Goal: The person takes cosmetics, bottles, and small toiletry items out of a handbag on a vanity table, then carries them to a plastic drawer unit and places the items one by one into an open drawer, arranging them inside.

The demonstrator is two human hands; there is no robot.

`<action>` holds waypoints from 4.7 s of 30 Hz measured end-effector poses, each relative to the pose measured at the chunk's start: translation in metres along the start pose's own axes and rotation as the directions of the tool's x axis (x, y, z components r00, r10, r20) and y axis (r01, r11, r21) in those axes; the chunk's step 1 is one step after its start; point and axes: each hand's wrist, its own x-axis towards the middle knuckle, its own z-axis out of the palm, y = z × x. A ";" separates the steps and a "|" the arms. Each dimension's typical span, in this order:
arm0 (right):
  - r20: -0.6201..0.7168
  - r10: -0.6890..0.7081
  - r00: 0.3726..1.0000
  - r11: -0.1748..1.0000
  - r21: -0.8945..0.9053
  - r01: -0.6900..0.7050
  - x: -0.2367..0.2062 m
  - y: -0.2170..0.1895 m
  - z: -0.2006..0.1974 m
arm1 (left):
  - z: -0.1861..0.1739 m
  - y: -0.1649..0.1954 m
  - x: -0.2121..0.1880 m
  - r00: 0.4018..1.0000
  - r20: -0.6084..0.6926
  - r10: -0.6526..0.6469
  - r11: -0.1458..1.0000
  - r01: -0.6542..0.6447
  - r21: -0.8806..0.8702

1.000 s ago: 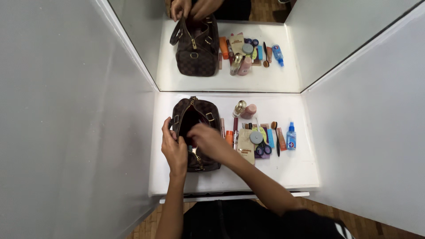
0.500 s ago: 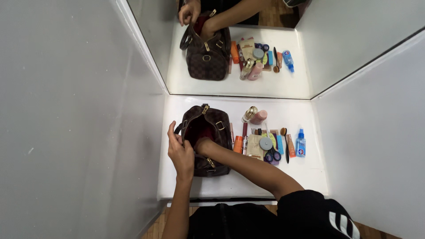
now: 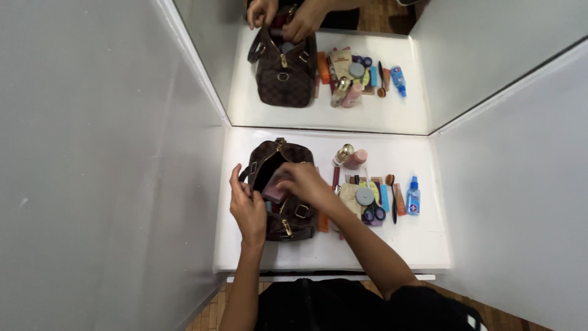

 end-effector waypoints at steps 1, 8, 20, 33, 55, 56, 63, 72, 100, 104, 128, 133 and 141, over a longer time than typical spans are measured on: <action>-0.030 -0.024 0.999 0.996 0.080 0.026 -0.013 0.000 -0.013 | 0.000 0.000 -0.001 1.000 0.008 -0.007 1.000 0.007 0.007; -0.328 0.036 0.944 0.999 0.043 -0.023 -0.103 0.066 -0.077 | 0.005 0.004 -0.006 1.000 0.020 0.000 1.000 0.000 0.011; -0.358 0.158 0.920 0.944 -0.219 -0.248 -0.107 0.103 -0.045 | 0.010 0.009 -0.010 0.999 0.040 -0.019 1.000 0.018 0.012; 0.313 0.209 0.926 0.863 -0.504 -0.025 0.060 0.054 0.118 | 0.002 -0.002 -0.003 0.999 0.036 -0.002 1.000 0.002 0.002; -0.120 -0.116 0.986 0.983 -0.157 0.096 -0.006 -0.013 0.046 | -0.006 -0.010 -0.007 0.999 0.045 -0.012 1.000 0.012 0.014; -0.216 -0.150 0.965 0.983 -0.140 0.121 -0.020 -0.017 0.033 | -0.006 -0.010 -0.008 0.999 0.040 -0.007 1.000 0.007 0.018; -0.468 0.324 0.822 0.930 0.318 -0.185 -0.108 0.065 -0.043 | -0.001 -0.004 -0.011 0.999 0.052 -0.004 1.000 0.004 -0.002; -0.662 0.549 0.510 0.718 0.686 0.118 -0.195 0.208 -0.034 | 0.011 0.007 -0.017 1.000 0.024 0.015 1.000 -0.015 0.019; 0.249 0.324 0.913 0.744 -0.663 -0.083 0.079 0.078 0.124 | 0.000 0.004 -0.005 0.997 0.067 -0.049 0.998 0.047 0.034; 0.458 0.398 0.795 0.666 -0.740 0.093 0.090 0.100 0.150 | -0.009 0.003 0.002 0.991 0.098 -0.092 0.996 0.090 0.020; 0.463 0.518 0.719 0.601 -0.795 0.078 0.068 0.072 0.135 | -0.011 -0.003 -0.003 0.992 0.118 -0.055 0.998 0.058 -0.018; 0.462 0.491 0.738 0.568 -0.812 0.130 0.068 0.088 0.145 | -0.007 -0.007 -0.005 0.996 0.056 0.068 0.997 -0.066 -0.051; 0.518 0.363 0.775 0.761 -0.644 0.074 0.066 0.101 0.144 | -0.007 -0.002 -0.012 0.998 0.068 0.009 1.000 -0.008 -0.020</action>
